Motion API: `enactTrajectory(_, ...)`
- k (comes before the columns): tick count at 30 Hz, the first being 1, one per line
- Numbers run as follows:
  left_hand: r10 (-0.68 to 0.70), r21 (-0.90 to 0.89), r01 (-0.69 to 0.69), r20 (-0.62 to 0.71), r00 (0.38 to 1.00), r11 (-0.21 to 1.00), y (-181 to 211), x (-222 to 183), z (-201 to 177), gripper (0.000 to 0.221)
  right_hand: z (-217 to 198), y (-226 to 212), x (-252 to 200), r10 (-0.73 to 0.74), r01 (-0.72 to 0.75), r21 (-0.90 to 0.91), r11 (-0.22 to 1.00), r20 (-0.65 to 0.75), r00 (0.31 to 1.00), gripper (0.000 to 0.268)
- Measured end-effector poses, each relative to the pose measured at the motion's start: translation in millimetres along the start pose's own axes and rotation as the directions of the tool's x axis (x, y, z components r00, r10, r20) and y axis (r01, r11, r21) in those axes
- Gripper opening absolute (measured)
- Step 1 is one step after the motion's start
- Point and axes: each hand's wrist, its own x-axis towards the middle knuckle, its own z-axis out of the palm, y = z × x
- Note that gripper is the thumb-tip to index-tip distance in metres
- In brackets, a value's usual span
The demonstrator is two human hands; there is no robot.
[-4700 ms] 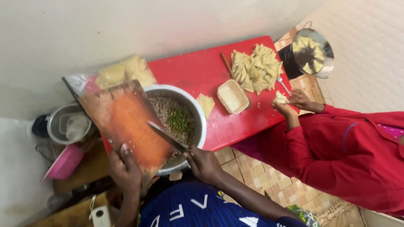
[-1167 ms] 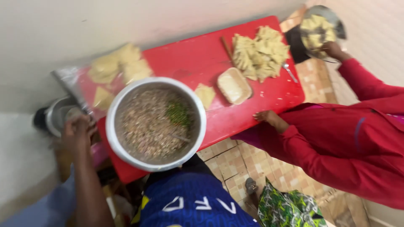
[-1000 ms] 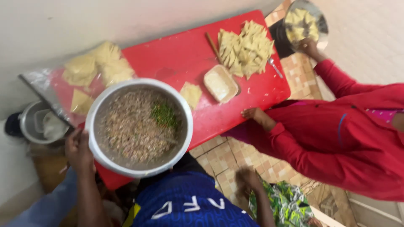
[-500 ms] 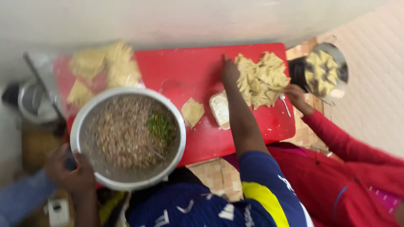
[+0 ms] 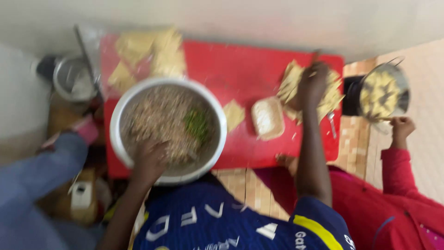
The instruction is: Scraping chopped chilies into a bowl, stirring the meat mixture, and filling pastry sheets to make samosas
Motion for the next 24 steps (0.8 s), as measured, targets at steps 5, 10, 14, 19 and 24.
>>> enactTrajectory(5, -0.056, 0.125, -0.024, 0.597, 0.800, 0.992, -7.5, 16.6, 81.3, 0.045, -147.7, -99.2, -29.1, -0.059, 0.088, 0.381, 0.920, -0.089, 0.994, 0.022)
enactTrajectory(10, 0.591, 0.096, -0.757, 0.564, 0.576, 0.647, -104.0, 22.9, 156.5, 0.017, -234.7, -165.5, -86.9, 0.361, -0.306, 0.751, 0.585, 0.096, 0.927, 0.020)
enactTrajectory(14, 0.634, 0.009, -0.759, 0.542, 0.551, 0.651, -90.4, 20.7, 139.1, 0.016, -251.1, -159.5, -171.1, 0.546, -0.379, 0.925, 0.008, 0.314, 0.777, 0.021)
enactTrajectory(19, 0.361, -0.083, -0.377, 0.529, 0.768, 0.922, -29.6, 30.3, 51.8, 0.017, -207.9, -147.7, -278.8, 0.423, -0.578, 0.795, -0.181, 0.594, 0.684, 0.020)
enactTrajectory(24, 0.164, -0.263, -0.133, 0.101, 0.981, 0.956, 11.4, 18.0, -23.0, 0.014, -177.4, -174.6, -319.1, 0.462, -0.539, 0.694, -0.477, 0.720, 0.519, 0.040)
